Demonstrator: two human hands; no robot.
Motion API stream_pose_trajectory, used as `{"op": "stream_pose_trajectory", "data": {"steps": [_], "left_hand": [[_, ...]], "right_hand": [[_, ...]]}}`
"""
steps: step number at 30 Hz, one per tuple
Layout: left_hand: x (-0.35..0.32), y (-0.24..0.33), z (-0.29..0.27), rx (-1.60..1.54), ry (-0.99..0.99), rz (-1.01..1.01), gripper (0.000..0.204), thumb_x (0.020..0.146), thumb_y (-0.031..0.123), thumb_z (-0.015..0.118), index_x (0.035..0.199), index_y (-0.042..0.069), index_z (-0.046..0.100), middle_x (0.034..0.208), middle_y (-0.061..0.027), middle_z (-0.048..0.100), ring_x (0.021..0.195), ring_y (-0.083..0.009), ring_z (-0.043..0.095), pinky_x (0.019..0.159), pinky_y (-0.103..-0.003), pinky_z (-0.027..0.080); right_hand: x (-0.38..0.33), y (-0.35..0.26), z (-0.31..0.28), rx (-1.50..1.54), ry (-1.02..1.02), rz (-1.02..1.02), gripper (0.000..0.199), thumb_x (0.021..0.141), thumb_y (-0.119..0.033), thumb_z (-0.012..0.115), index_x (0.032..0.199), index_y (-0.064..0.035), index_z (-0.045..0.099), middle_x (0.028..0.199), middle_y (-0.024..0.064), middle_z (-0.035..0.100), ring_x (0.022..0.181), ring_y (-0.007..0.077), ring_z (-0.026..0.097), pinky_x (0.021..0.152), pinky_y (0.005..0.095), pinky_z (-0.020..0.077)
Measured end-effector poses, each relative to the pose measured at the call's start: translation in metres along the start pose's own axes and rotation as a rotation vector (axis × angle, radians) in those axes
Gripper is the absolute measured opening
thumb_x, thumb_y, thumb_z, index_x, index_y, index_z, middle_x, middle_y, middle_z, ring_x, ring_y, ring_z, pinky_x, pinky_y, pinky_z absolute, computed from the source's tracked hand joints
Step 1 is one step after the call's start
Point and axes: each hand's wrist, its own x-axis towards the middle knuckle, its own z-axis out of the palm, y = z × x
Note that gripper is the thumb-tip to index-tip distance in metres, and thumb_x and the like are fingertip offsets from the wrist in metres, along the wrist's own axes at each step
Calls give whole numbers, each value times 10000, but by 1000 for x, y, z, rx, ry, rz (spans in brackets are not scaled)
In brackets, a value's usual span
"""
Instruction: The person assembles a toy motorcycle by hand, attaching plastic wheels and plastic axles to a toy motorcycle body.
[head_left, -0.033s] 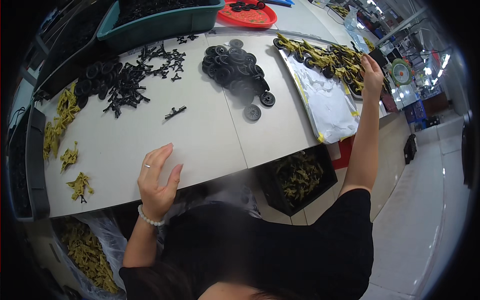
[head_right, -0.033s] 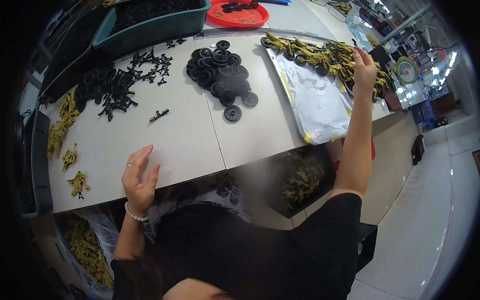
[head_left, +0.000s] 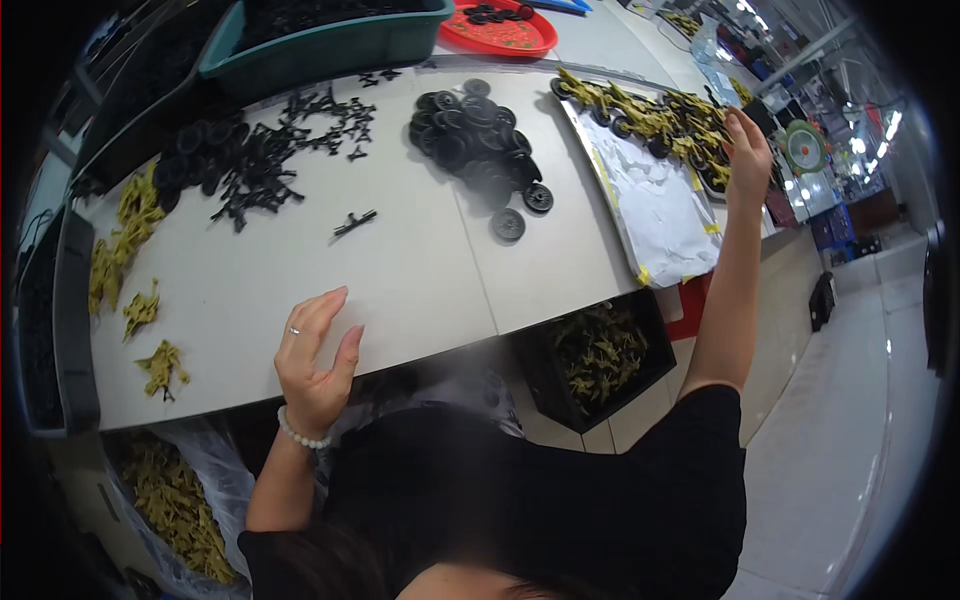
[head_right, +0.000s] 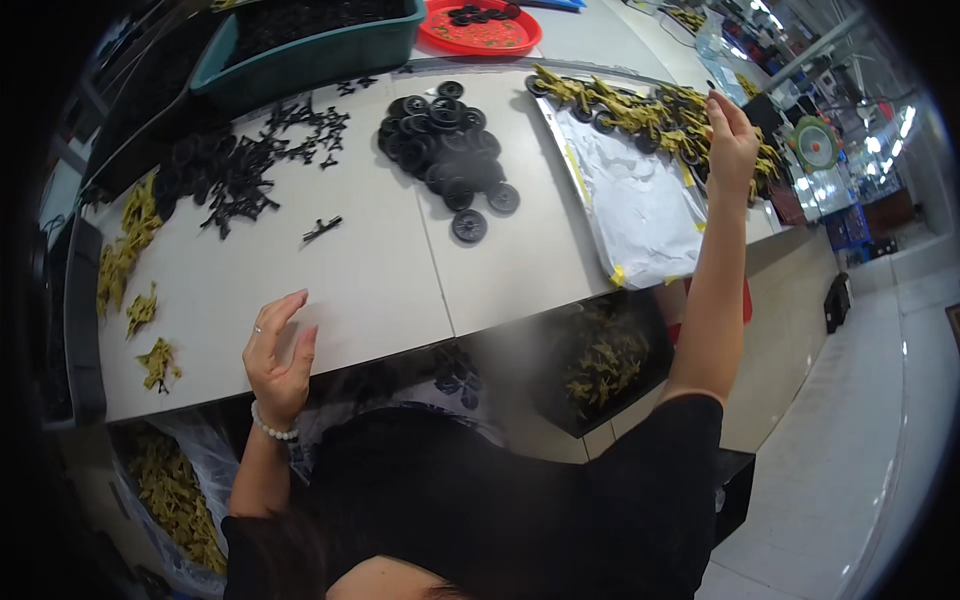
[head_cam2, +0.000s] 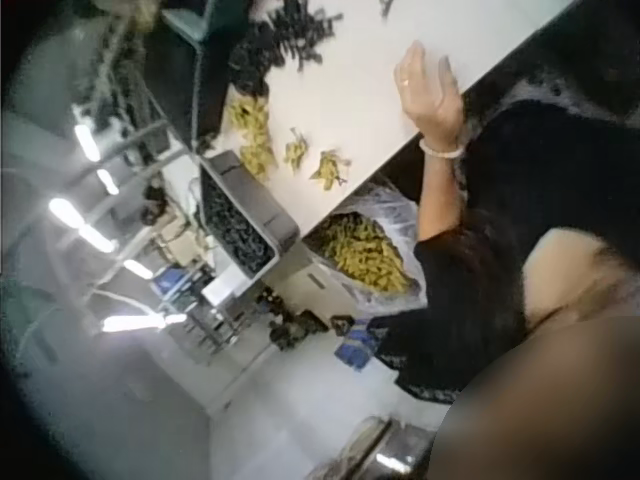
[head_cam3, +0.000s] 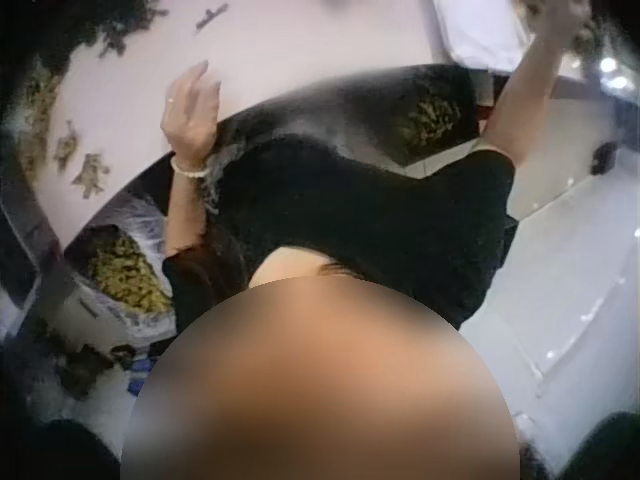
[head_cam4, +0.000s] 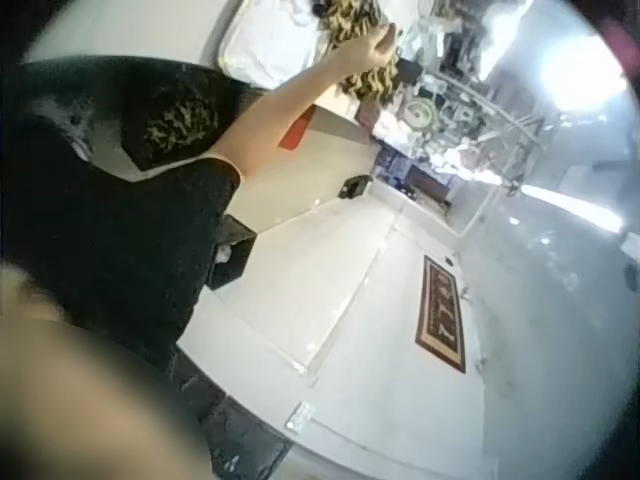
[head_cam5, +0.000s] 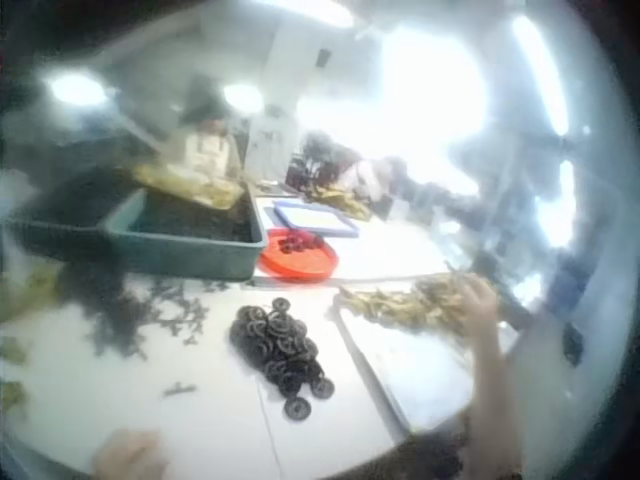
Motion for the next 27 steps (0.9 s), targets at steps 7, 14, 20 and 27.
{"op": "stream_pose_trajectory", "data": {"steps": [7,14,20,27], "left_hand": [[-36,17,-17,-86,86,287,267,797,-30,647,1062,-43,613,930,-173,666,806,-286,652,705,-358,523],[-184,24,-49,284,-119,-243,147,790,70,685,922,9,660,880,-120,676,784,-274,652,733,-352,527],[-309,21,-84,-261,611,-1506,444,917,290,629,1252,9,550,1070,-118,661,909,-171,645,720,-285,506],[-298,32,-203,-273,1176,-1012,481,958,355,565,1300,24,495,1180,-137,629,968,-208,643,754,-312,512]], "right_hand": [[-195,-131,71,293,-869,-346,190,821,34,612,1005,47,656,957,102,690,921,177,634,814,301,477],[-296,-144,169,338,-1331,-552,159,806,20,643,964,16,662,888,117,660,807,230,640,736,300,498],[-315,-141,183,367,-1296,-358,104,839,-3,642,933,36,658,872,101,631,756,206,609,695,281,484],[-318,-136,180,398,-1260,-455,101,837,-5,647,927,40,656,894,105,639,782,198,622,716,277,485]]}}
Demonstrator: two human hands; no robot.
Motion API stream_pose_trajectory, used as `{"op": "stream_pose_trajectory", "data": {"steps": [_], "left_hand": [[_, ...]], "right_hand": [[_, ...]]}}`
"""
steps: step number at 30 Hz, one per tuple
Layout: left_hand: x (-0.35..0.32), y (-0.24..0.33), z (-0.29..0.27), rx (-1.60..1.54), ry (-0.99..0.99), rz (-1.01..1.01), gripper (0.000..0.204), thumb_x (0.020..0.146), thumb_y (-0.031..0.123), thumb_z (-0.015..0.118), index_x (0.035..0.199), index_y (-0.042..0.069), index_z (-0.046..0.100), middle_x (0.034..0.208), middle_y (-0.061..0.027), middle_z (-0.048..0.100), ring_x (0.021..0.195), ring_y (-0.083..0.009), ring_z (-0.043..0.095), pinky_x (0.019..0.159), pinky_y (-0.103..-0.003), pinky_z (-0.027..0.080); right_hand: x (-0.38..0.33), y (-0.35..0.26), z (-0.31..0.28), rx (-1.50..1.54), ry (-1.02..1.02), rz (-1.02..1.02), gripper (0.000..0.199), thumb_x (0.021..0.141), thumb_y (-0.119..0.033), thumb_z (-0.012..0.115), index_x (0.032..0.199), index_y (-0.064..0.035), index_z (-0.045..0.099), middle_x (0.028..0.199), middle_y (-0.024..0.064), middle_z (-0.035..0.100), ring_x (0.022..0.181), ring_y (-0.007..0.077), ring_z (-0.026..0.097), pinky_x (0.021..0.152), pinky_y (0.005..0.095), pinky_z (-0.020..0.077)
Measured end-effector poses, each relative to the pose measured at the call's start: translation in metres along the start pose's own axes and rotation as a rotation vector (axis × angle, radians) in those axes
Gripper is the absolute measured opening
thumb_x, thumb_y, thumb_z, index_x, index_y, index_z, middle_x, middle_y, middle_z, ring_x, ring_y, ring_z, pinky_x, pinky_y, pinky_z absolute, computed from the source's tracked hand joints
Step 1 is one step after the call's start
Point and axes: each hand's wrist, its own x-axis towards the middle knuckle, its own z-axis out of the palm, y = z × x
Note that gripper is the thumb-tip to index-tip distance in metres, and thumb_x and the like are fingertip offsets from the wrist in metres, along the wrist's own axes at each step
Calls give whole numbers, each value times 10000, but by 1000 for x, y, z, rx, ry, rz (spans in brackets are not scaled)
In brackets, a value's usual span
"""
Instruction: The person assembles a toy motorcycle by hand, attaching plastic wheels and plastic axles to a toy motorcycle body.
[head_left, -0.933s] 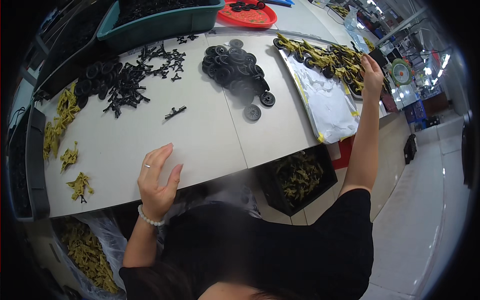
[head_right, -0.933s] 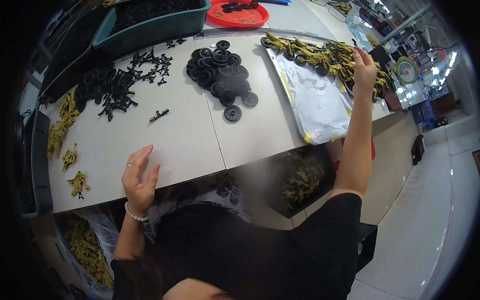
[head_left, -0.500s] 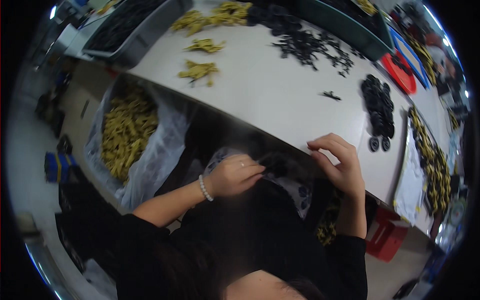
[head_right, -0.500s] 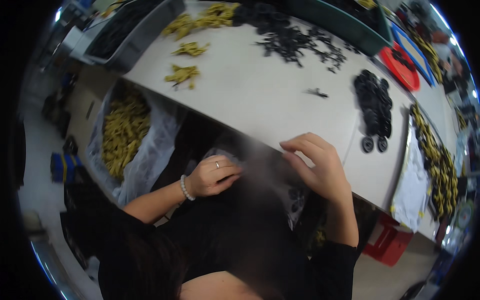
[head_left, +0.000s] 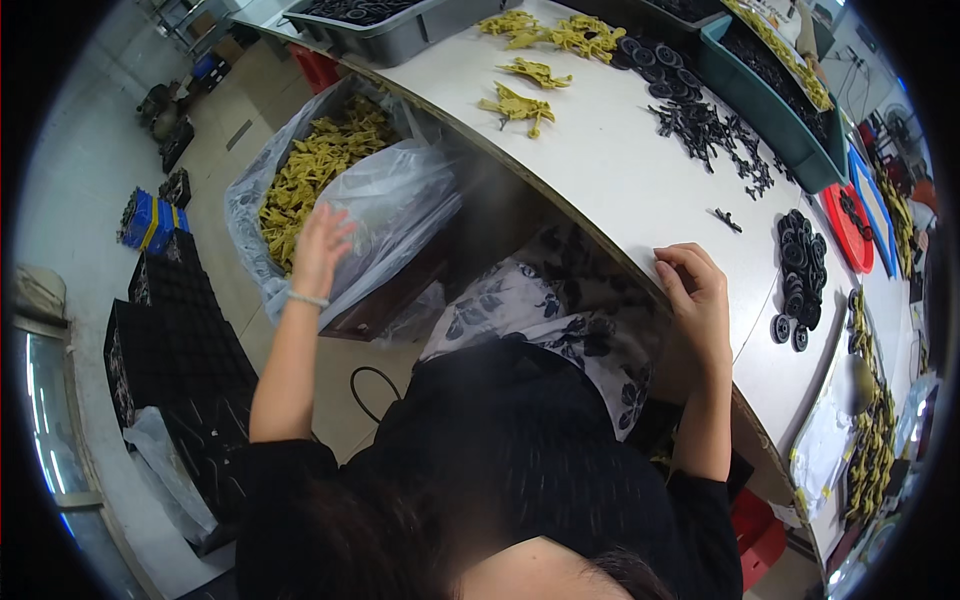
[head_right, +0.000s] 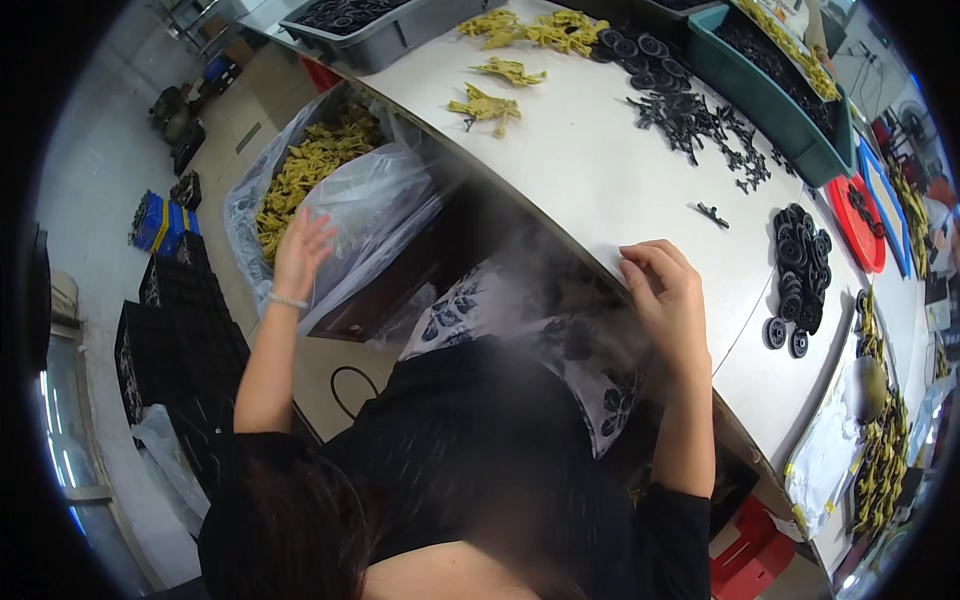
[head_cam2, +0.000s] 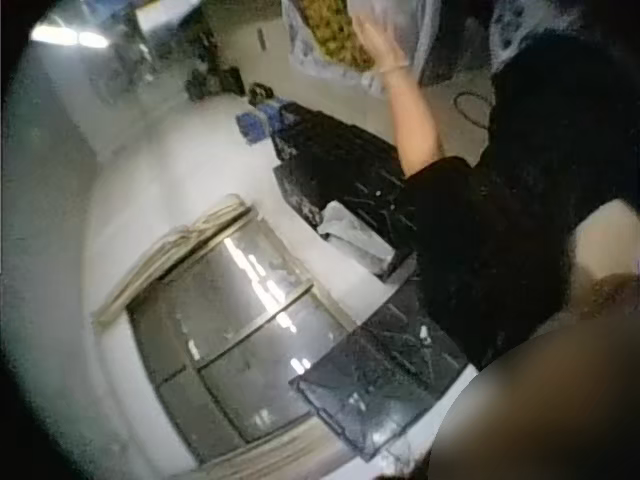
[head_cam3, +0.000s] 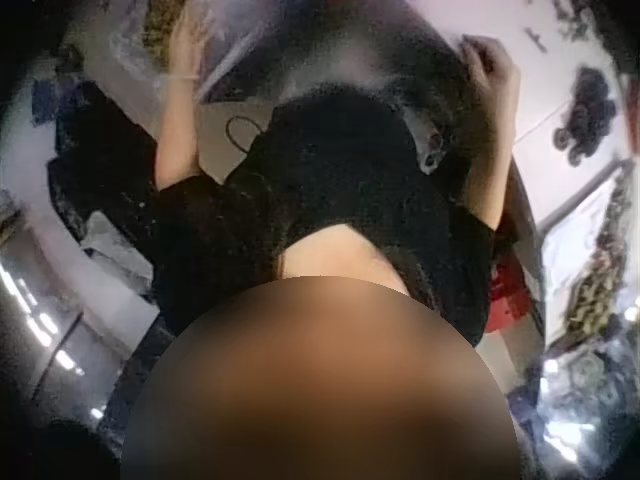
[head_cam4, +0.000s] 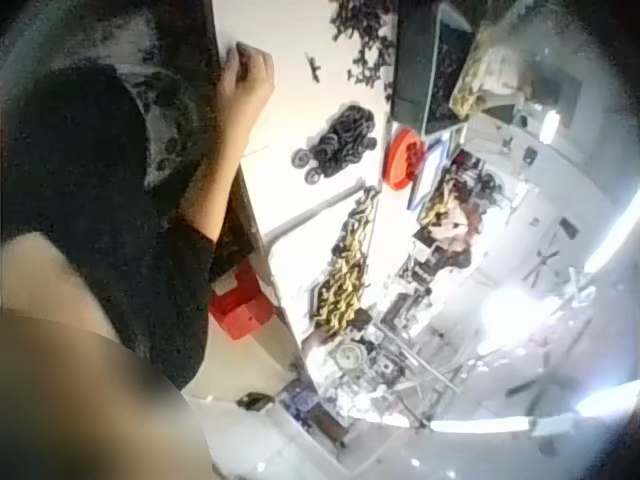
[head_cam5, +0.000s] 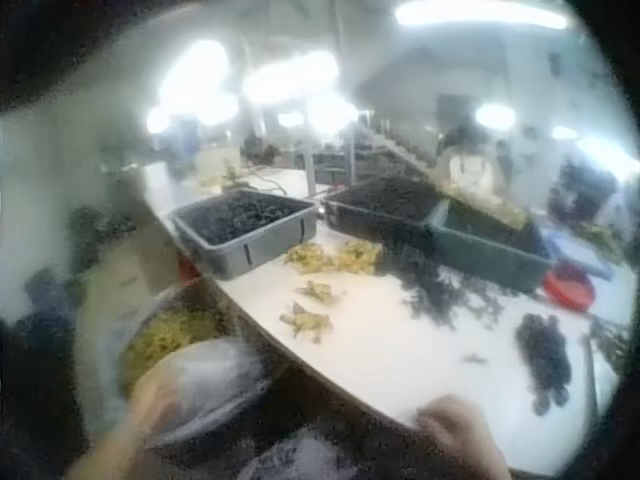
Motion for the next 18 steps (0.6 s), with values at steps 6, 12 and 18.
{"op": "stream_pose_trajectory", "data": {"steps": [6,12,18], "left_hand": [[1,8,-50,538,6,64,465,952,276,586,1321,10,491,1232,-138,596,1036,-190,617,831,-298,490],[-5,-24,-187,549,876,329,660,889,395,646,1362,-17,438,1414,-163,432,1222,-241,496,979,-355,409],[-13,-77,-160,-215,322,-115,702,816,338,725,1362,3,436,1308,-179,537,1178,-277,541,985,-361,429]], "right_hand": [[0,0,2,9,-22,48,103,830,4,650,928,34,656,890,110,645,788,226,625,711,289,489],[0,-37,69,89,-60,-345,183,788,28,674,968,-1,668,938,138,654,824,252,636,721,318,513],[66,-13,215,671,-604,395,736,904,-344,643,1460,-42,267,1407,234,409,1220,322,512,990,431,414]]}}
